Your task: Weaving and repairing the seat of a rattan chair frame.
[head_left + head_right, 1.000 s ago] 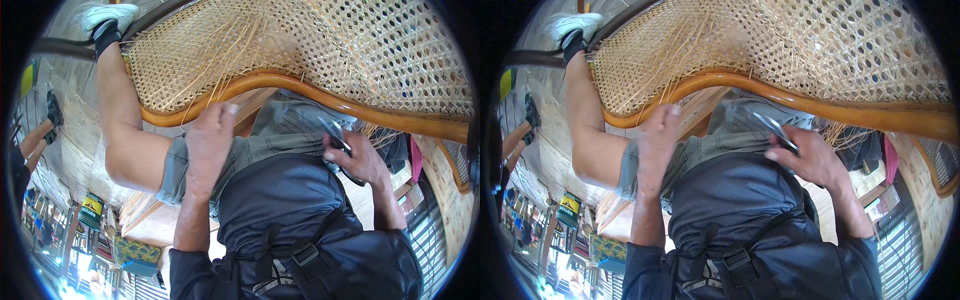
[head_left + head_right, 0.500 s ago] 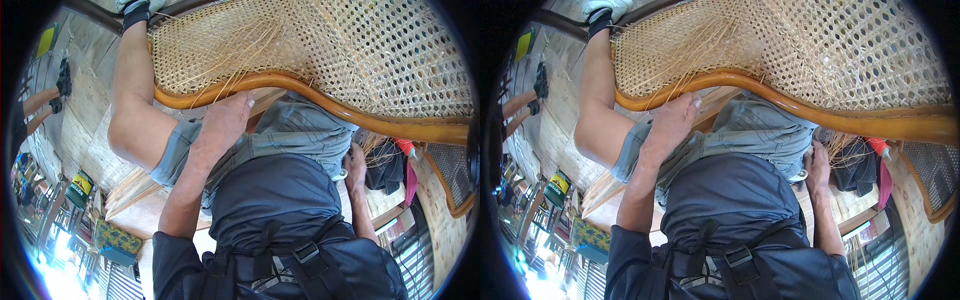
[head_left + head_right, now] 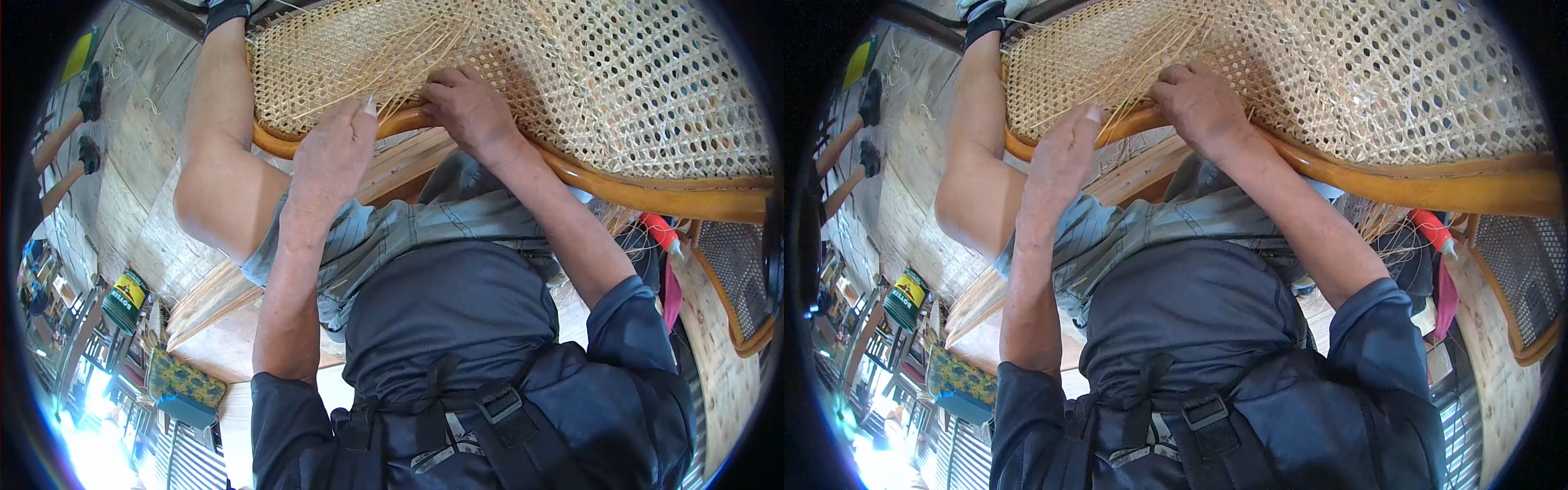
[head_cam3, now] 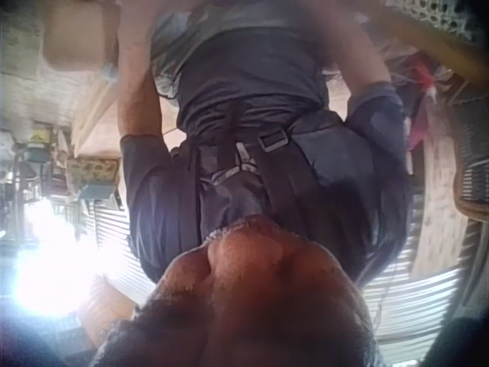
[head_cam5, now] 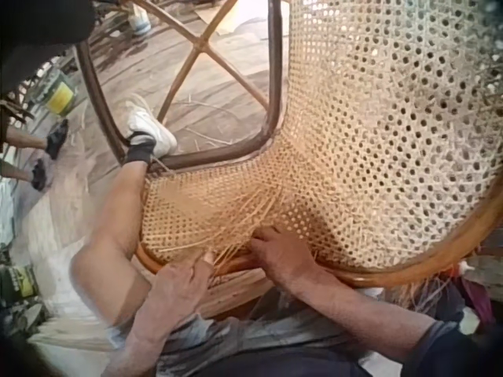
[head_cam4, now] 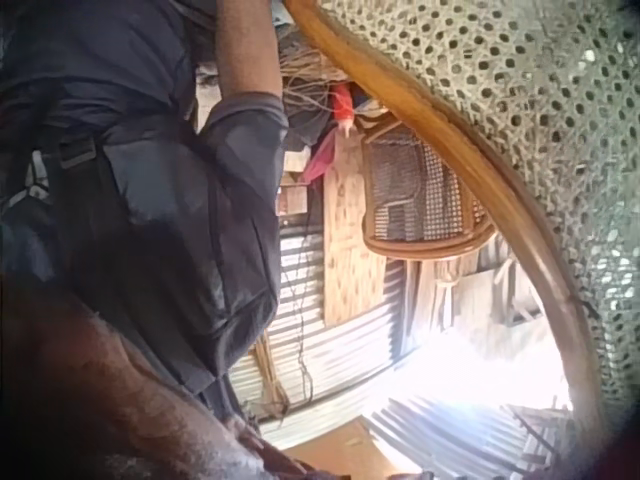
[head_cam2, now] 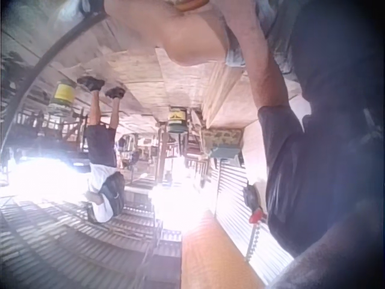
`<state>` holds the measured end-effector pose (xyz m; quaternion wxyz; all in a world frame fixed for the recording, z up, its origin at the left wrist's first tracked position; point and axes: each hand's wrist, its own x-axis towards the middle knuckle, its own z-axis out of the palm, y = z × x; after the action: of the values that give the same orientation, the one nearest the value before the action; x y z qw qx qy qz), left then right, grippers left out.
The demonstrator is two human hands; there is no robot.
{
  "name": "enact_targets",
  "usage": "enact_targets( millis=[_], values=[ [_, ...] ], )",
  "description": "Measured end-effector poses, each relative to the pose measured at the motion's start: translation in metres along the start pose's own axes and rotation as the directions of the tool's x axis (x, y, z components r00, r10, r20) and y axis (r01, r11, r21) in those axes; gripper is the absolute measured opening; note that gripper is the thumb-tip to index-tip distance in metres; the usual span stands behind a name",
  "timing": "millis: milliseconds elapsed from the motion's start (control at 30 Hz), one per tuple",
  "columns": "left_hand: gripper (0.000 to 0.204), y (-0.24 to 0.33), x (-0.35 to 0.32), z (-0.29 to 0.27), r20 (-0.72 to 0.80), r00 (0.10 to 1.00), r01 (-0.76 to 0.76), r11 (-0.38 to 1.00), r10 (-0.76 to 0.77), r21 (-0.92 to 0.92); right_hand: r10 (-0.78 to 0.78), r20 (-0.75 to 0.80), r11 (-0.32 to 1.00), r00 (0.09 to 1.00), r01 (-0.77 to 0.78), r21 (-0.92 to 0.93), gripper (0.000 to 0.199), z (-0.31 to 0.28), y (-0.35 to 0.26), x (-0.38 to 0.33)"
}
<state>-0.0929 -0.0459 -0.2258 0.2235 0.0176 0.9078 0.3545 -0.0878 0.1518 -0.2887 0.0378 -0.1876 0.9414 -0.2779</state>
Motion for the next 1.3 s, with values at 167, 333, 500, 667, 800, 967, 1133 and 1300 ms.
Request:
enact_targets(
  millis=[167,333,500,667,800,967,1133,1300],
  values=[
    [0.025,0.019,-0.005,0.011,0.109,0.992,-0.104,0.883,0.06,0.458,0.004,0.006,1.0,1.0,-0.004,0.031,0.018,0.002,0.009,-0.001],
    [0.021,0.03,0.014,0.02,0.175,0.984,-0.131,0.822,0.038,0.555,0.004,0.004,0.997,1.0,-0.004,0.083,0.014,0.003,0.018,0.001],
    [0.021,0.038,0.026,0.018,0.241,0.97,-0.129,0.806,-0.017,0.577,0.058,0.049,0.993,0.997,-0.063,0.104,0.013,0.001,0.016,0.003],
    [0.022,0.032,0.034,0.02,0.229,0.97,-0.21,0.776,0.087,0.595,0.06,0.086,0.991,0.995,-0.07,0.111,0.014,-0.005,0.011,0.007],
    [0.022,0.03,0.042,0.031,0.276,0.957,-0.244,0.76,0.088,0.602,0.099,0.09,0.992,0.991,-0.105,0.064,0.014,-0.002,0.018,0.002],
    [0.021,0.033,0.039,0.024,0.234,0.969,-0.209,0.781,0.083,0.588,0.096,0.072,0.993,0.993,-0.101,0.065,0.013,-0.003,0.009,0.005],
    [0.021,0.031,0.04,0.029,0.218,0.974,-0.176,0.811,0.061,0.557,0.096,0.041,0.992,0.995,-0.099,0.077,0.013,-0.001,0.011,0.003],
    [0.022,0.024,0.036,0.032,0.195,0.979,-0.148,0.837,0.05,0.526,0.142,0.068,0.985,0.988,-0.147,0.09,0.013,0.004,0.011,0.008]
  ],
)
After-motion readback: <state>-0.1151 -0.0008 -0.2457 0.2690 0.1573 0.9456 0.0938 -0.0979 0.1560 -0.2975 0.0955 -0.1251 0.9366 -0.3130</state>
